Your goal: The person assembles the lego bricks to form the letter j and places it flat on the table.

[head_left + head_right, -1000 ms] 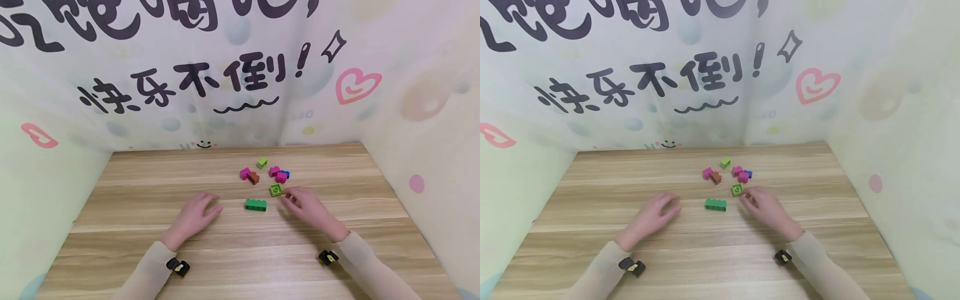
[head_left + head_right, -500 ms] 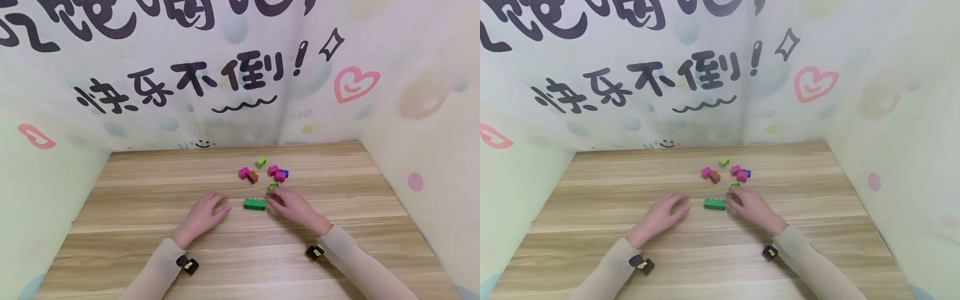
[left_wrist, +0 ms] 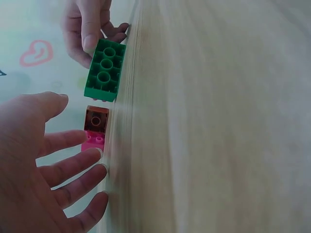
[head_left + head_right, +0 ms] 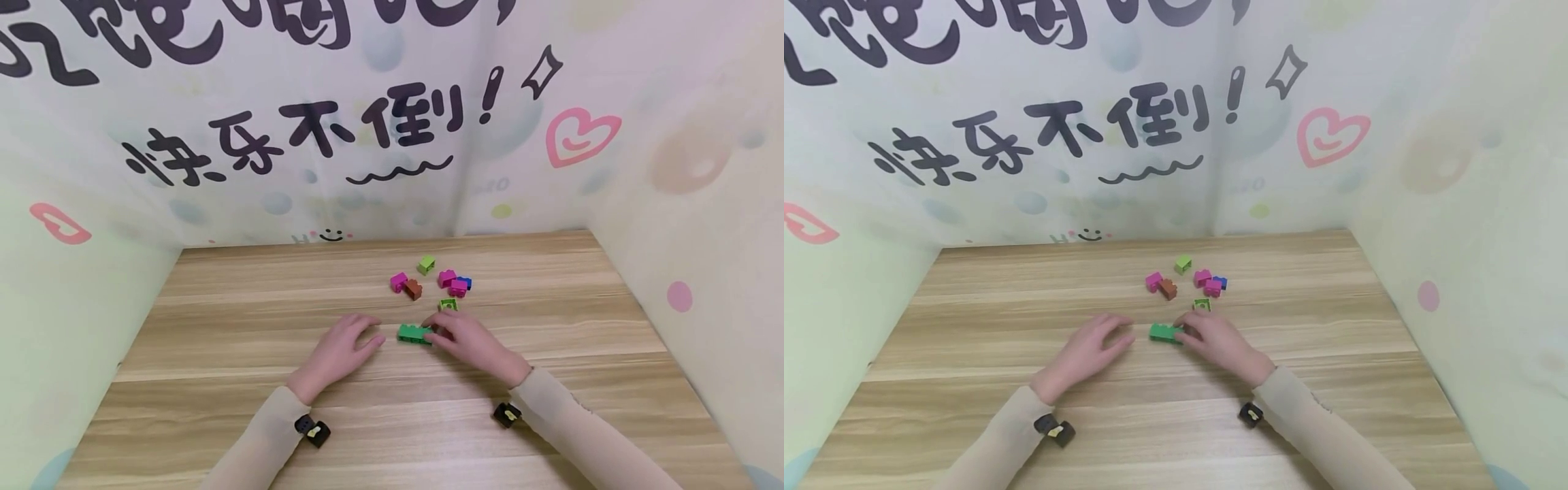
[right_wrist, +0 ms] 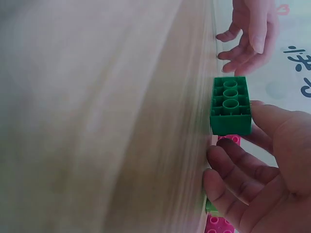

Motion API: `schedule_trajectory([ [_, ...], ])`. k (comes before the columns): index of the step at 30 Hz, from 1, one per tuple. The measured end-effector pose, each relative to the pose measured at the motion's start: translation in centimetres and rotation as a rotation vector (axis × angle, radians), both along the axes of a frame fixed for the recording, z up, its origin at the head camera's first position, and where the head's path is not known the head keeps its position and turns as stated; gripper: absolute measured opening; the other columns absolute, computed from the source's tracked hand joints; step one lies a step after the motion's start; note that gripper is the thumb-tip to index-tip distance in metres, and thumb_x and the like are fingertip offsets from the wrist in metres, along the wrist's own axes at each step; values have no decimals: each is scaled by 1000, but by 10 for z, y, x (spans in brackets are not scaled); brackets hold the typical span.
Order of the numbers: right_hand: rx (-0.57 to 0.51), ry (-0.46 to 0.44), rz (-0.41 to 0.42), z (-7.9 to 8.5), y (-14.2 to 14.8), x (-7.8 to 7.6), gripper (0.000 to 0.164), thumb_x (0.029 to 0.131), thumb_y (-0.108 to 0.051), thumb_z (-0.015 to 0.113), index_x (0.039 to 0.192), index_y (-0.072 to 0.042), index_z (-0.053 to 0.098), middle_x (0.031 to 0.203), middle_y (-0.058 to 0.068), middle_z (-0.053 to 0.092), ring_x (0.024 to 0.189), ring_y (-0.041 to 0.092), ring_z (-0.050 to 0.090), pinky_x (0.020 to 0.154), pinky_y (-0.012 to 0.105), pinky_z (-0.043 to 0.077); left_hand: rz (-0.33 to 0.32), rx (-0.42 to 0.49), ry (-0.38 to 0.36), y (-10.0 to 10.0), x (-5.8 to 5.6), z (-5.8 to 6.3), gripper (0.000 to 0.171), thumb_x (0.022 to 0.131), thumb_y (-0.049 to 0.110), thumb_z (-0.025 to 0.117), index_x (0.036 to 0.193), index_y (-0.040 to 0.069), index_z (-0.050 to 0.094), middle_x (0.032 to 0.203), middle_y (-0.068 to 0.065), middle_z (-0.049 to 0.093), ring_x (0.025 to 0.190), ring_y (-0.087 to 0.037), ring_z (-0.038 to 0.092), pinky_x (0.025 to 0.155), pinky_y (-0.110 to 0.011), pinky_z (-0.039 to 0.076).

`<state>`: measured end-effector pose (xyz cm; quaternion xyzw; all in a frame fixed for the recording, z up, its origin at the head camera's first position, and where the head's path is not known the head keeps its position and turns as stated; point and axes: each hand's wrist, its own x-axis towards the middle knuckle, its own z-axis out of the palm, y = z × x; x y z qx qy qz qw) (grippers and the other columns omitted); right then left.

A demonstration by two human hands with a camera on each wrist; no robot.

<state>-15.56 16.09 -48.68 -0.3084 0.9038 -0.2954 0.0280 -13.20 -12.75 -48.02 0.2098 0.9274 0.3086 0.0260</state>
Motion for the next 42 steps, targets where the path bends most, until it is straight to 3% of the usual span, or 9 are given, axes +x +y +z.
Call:
schedule_trajectory([
  [11,-32,-89,88,1,0,2,21,95,-20,78,112,-16,65,100,-6,61,84,8,57,76,25,53,-87,73,-82,12,-3,-2,43,102,37,68,136,11,66,135,-9,65,127,-28,59,108,-49,46],
  [16,-23,-113,88,0,0,3,27,94,-18,79,115,-15,63,101,-6,60,84,8,56,75,25,53,-135,92,-122,20,-4,-4,45,98,34,74,136,11,66,127,-5,66,103,-17,61,89,-38,52],
  [19,-24,-135,87,-1,-1,4,31,93,-17,80,118,-15,62,101,-7,61,84,8,56,75,25,53,-158,76,-122,24,-4,-6,47,96,35,77,136,13,66,119,-1,65,88,-11,55,75,-29,48],
  [21,-25,-141,91,-1,-1,4,32,93,-17,81,118,-14,62,101,-6,62,84,9,57,76,25,53,-159,68,-110,26,-4,-8,46,94,34,79,134,13,67,111,0,63,80,-10,51,68,-27,43],
  [26,-12,-135,102,-1,-3,5,33,93,-18,81,120,-13,64,102,-6,62,84,9,56,75,25,53,-131,55,-67,29,-2,-10,39,93,30,81,126,14,70,99,3,61,74,-7,47,65,-26,38],
  [32,13,-144,103,2,-1,5,36,93,-24,81,124,-13,65,102,-7,62,86,9,56,77,26,53,-111,67,-58,29,-1,-10,33,93,27,81,122,14,72,99,2,61,74,-7,48,66,-26,39],
  [38,8,-178,52,14,9,4,39,94,-23,80,128,-9,66,115,2,69,99,14,66,86,31,56,-111,50,-57,29,-1,-13,33,93,28,81,122,15,72,101,4,61,75,-6,48,68,-28,40],
  [42,24,-110,12,20,18,-2,37,94,-15,78,128,-5,65,117,8,68,94,15,65,82,30,56,-108,49,-57,28,-1,-14,33,93,28,80,122,15,72,102,4,61,75,-6,48,69,-29,40],
])
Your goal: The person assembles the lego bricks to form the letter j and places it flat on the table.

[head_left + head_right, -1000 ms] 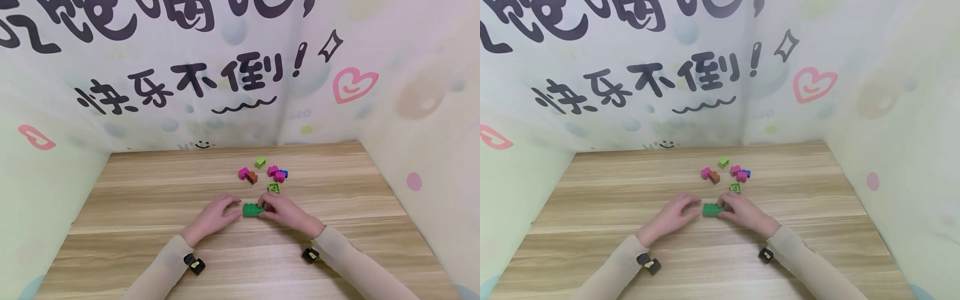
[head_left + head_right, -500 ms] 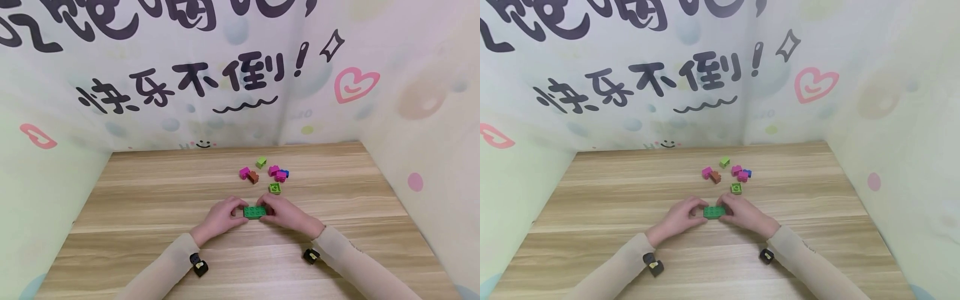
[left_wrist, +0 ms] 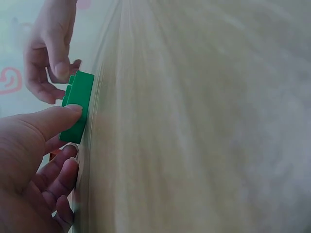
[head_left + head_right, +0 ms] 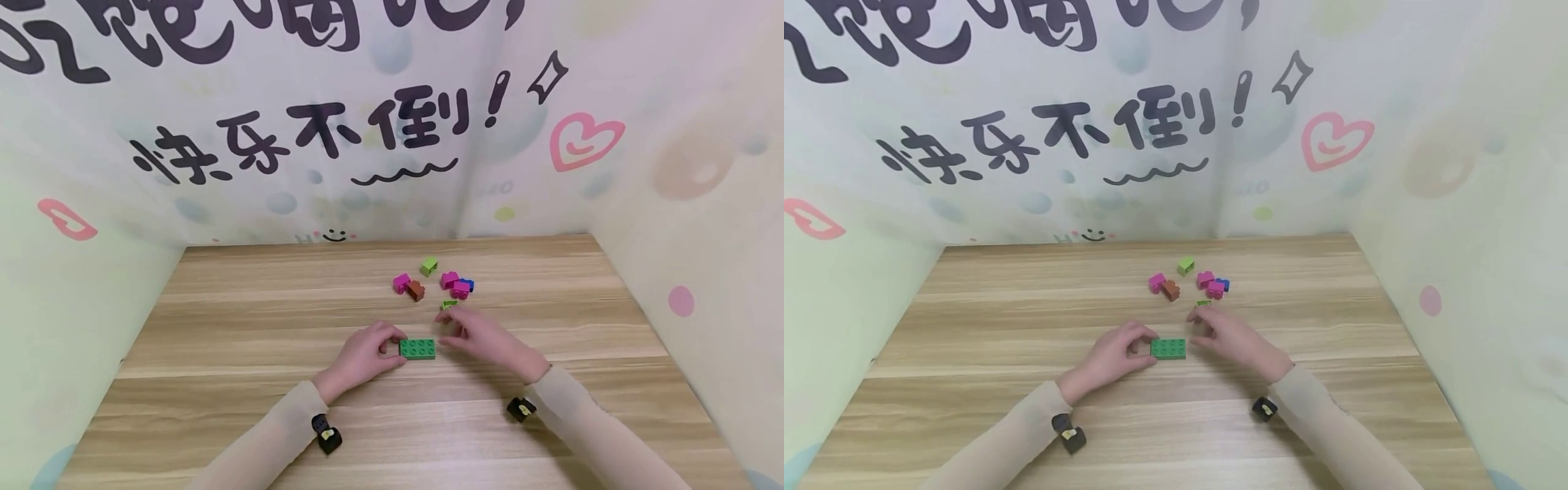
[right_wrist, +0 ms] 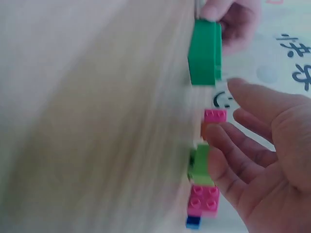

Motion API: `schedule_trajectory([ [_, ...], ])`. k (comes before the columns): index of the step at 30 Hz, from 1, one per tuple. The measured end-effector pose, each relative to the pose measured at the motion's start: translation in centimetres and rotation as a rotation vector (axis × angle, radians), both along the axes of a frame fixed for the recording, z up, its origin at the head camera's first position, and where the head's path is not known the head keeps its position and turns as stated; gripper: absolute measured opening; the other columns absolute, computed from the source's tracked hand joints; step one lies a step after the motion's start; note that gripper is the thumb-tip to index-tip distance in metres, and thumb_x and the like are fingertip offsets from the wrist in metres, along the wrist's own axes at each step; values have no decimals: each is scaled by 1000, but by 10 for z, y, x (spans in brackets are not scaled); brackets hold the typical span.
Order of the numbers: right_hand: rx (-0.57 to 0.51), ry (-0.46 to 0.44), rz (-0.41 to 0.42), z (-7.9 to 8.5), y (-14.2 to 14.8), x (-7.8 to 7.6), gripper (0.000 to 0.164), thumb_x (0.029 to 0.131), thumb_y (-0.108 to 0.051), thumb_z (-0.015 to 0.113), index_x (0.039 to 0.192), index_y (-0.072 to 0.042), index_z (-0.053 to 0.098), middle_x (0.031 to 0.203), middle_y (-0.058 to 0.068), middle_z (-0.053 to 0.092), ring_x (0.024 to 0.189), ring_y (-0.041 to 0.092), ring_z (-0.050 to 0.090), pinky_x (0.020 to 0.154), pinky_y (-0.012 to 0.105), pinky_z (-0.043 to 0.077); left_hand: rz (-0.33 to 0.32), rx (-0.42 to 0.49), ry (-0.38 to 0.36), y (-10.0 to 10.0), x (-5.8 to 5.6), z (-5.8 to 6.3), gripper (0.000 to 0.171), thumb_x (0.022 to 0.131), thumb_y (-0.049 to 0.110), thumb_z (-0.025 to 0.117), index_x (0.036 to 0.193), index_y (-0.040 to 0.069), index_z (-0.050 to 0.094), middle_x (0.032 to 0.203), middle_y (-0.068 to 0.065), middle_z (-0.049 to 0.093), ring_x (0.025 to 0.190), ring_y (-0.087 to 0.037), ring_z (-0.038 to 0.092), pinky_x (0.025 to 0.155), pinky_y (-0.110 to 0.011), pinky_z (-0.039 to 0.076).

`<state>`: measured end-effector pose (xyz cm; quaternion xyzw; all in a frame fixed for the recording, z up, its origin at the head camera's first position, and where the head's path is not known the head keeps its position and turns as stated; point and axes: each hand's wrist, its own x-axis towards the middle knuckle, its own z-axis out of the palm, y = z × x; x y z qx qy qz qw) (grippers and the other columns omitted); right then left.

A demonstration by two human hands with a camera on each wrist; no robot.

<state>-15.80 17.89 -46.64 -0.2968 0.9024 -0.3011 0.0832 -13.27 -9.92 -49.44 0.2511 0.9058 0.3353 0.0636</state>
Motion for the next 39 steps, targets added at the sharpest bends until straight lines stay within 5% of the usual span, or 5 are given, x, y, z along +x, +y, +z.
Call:
schedule_trajectory([
  [5,37,206,-22,3,6,-12,38,90,-5,80,124,1,65,116,14,65,89,21,66,79,32,58,2,-9,-8,1,1,2,36,92,29,81,123,14,71,104,3,62,76,-7,49,70,-29,40],
  [9,89,280,-31,3,6,-20,41,89,-7,82,126,2,65,125,17,65,105,29,67,92,41,57,19,-4,-26,3,2,4,45,91,32,82,129,14,68,111,2,65,77,-7,50,73,-29,41],
  [13,169,276,-24,4,3,-24,46,91,-9,82,131,2,64,130,18,63,118,33,64,99,45,54,43,19,-36,6,3,3,49,90,34,83,133,17,66,117,1,67,76,-8,49,75,-31,39],
  [27,282,248,5,0,-3,-30,44,91,-10,81,132,-2,67,119,14,64,107,26,63,93,41,56,60,53,-15,6,5,1,32,93,31,81,122,20,74,105,5,64,73,-7,46,74,-31,36],
  [39,132,185,-20,-7,7,-24,53,94,-14,79,142,-5,60,127,17,60,102,26,65,90,42,58,65,52,-8,8,5,2,32,92,31,82,120,18,74,103,5,64,73,-7,46,73,-31,35],
])
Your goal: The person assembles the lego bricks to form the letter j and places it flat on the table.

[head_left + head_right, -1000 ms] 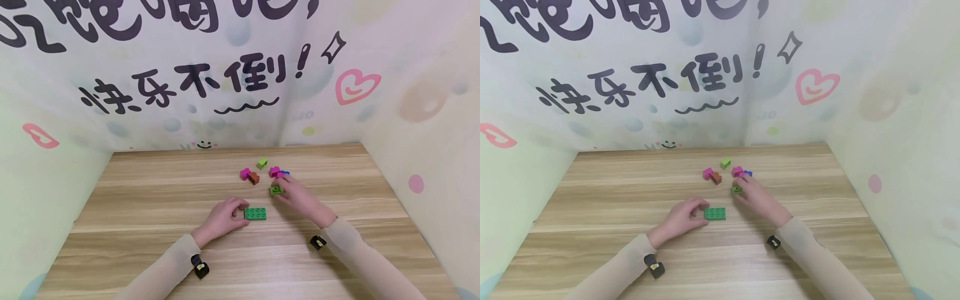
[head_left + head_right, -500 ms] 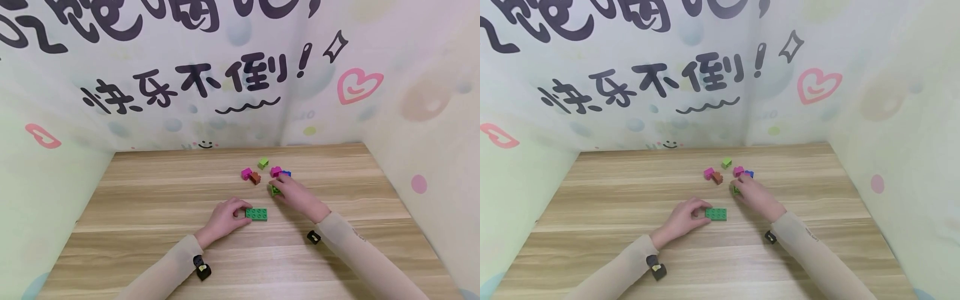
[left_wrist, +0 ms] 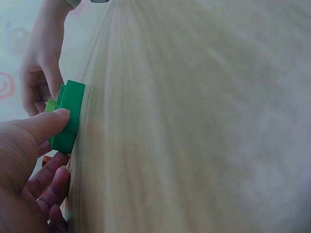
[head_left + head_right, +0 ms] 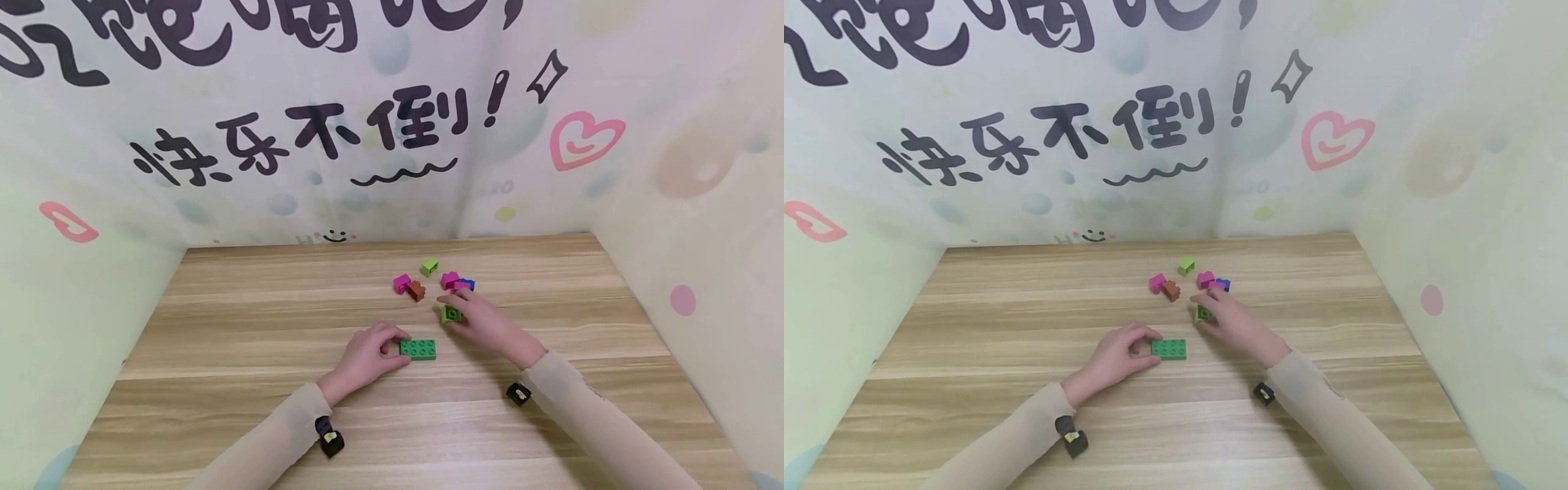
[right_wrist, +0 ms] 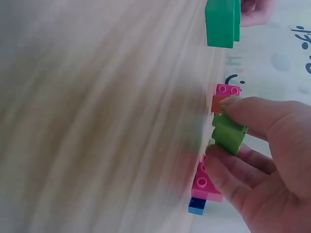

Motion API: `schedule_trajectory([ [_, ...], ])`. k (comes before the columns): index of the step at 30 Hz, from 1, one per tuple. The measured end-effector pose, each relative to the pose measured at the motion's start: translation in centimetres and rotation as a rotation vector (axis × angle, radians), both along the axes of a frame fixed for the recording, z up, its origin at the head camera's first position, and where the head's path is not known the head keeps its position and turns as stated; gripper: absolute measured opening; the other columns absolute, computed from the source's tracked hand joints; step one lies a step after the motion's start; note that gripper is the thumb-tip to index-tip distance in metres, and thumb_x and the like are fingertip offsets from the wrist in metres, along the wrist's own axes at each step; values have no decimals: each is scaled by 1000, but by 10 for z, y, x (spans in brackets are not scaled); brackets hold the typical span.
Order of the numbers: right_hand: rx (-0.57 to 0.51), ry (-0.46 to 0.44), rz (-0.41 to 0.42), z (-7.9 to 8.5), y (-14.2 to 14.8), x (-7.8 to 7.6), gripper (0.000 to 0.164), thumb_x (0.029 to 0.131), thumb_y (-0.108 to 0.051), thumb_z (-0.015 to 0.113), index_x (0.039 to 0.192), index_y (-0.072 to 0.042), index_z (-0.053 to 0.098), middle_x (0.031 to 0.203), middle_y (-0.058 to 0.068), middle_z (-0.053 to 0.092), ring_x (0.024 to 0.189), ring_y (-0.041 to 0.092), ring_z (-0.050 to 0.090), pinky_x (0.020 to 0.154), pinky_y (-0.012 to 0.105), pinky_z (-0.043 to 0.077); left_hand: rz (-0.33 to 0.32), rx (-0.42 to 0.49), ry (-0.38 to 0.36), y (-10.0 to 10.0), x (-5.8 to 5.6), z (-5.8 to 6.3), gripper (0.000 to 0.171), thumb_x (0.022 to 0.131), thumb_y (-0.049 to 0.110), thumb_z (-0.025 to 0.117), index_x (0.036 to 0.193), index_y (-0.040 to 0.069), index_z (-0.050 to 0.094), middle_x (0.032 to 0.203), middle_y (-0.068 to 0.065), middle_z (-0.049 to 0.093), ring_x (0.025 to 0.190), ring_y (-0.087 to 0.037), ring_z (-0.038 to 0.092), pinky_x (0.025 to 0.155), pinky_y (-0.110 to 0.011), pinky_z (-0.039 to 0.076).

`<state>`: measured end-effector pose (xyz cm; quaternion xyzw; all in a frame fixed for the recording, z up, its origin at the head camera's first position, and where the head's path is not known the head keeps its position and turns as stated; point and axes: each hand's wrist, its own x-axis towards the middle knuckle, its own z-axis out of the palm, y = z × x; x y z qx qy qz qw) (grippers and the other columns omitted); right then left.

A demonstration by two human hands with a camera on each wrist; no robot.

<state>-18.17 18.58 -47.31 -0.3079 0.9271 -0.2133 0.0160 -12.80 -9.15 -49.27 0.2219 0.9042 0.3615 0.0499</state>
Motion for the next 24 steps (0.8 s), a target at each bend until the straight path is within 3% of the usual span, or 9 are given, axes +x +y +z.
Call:
schedule_trajectory([
  [5,-60,-15,-8,1,4,5,52,94,-13,79,142,-6,61,120,14,58,89,16,57,79,32,55,2,-3,-5,-1,0,0,33,92,31,81,121,19,74,101,6,62,73,-7,46,75,-32,35],
  [10,-129,-25,1,2,5,13,54,94,-11,78,144,-6,60,113,12,58,85,15,58,74,25,54,2,-3,-12,-1,0,-1,33,92,32,81,121,18,73,100,6,61,73,-7,46,75,-33,35],
  [19,-232,-47,2,0,3,25,40,93,-10,78,131,-3,68,114,7,66,88,13,61,76,27,56,2,-14,-4,-1,-1,-3,33,92,32,81,121,18,73,102,6,63,74,-6,46,76,-32,35],
  [24,-318,-159,-20,-2,2,28,35,91,-7,79,123,-1,65,106,2,67,92,16,65,81,29,57,0,-17,-12,-1,-1,-3,34,92,33,81,122,19,73,103,5,63,74,-7,46,76,-33,34],
])
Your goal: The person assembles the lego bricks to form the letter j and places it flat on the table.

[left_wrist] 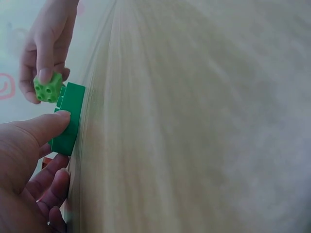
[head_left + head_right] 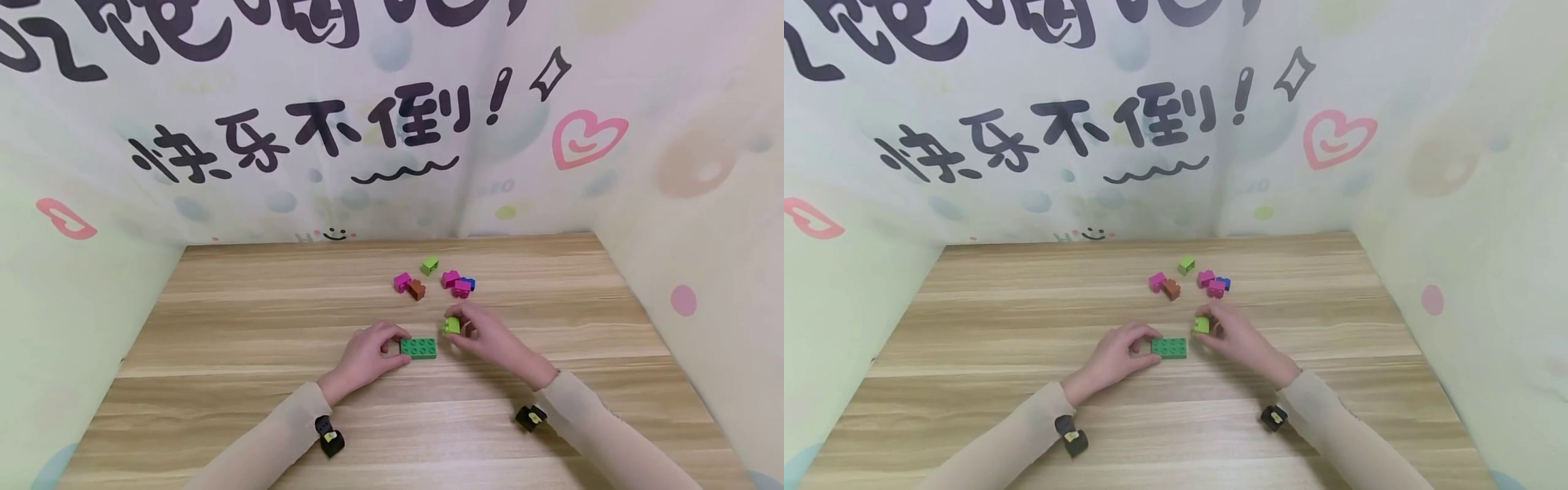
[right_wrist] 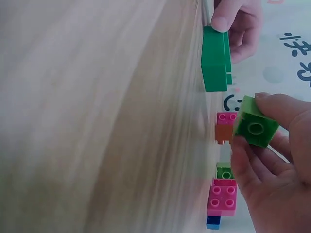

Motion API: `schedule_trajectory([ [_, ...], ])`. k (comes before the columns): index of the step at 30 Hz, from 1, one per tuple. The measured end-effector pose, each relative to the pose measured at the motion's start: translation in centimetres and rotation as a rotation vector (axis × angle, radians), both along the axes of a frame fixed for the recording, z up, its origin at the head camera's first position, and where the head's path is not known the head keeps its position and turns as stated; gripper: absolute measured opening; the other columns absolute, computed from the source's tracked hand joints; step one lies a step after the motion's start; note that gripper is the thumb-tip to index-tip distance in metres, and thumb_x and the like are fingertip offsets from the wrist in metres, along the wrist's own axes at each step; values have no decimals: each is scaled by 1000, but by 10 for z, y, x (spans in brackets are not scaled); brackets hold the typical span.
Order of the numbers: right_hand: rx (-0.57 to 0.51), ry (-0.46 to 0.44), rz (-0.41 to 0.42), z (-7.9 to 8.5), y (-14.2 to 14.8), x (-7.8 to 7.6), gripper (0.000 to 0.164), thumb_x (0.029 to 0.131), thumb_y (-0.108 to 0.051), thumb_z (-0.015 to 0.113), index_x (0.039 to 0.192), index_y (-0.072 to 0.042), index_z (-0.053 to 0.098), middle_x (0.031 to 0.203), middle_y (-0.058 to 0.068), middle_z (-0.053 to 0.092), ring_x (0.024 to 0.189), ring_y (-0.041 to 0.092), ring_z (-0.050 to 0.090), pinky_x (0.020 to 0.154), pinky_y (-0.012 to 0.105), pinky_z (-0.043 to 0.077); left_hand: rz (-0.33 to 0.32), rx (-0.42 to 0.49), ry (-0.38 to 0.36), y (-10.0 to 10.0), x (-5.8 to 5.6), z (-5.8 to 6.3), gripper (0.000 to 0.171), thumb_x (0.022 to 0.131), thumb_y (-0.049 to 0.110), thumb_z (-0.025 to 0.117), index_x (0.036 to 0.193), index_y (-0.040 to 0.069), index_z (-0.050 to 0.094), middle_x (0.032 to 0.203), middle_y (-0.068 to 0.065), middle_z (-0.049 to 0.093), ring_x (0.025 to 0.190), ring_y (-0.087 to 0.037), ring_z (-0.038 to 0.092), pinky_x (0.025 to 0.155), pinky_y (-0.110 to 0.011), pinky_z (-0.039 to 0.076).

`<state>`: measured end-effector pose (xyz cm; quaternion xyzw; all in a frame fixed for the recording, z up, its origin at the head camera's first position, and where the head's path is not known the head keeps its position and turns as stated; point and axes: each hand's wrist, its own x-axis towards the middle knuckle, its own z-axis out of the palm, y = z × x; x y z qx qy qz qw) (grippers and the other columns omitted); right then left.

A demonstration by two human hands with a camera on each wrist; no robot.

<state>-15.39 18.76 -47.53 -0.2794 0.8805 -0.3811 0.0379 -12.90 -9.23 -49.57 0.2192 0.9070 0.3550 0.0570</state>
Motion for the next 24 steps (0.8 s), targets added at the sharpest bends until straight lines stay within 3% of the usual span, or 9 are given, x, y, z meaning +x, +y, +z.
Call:
schedule_trajectory([
  [11,-132,-165,9,0,-2,5,40,92,-2,77,129,0,63,125,14,67,113,32,68,96,38,56,1,-8,-2,1,-2,2,33,93,33,81,121,19,73,106,4,63,75,-7,46,78,-34,34],
  [18,-181,-288,4,-8,-5,8,36,95,-10,76,129,-5,65,125,11,68,114,29,68,98,38,54,1,-4,7,2,-3,0,32,92,32,81,120,19,73,104,5,64,74,-6,46,77,-33,34],
  [24,-189,-326,-6,-14,-10,12,37,95,-10,76,129,-6,62,121,9,69,113,28,68,98,35,54,2,-4,18,1,-2,-2,31,91,32,82,119,20,73,104,7,64,74,-5,47,76,-33,35],
])
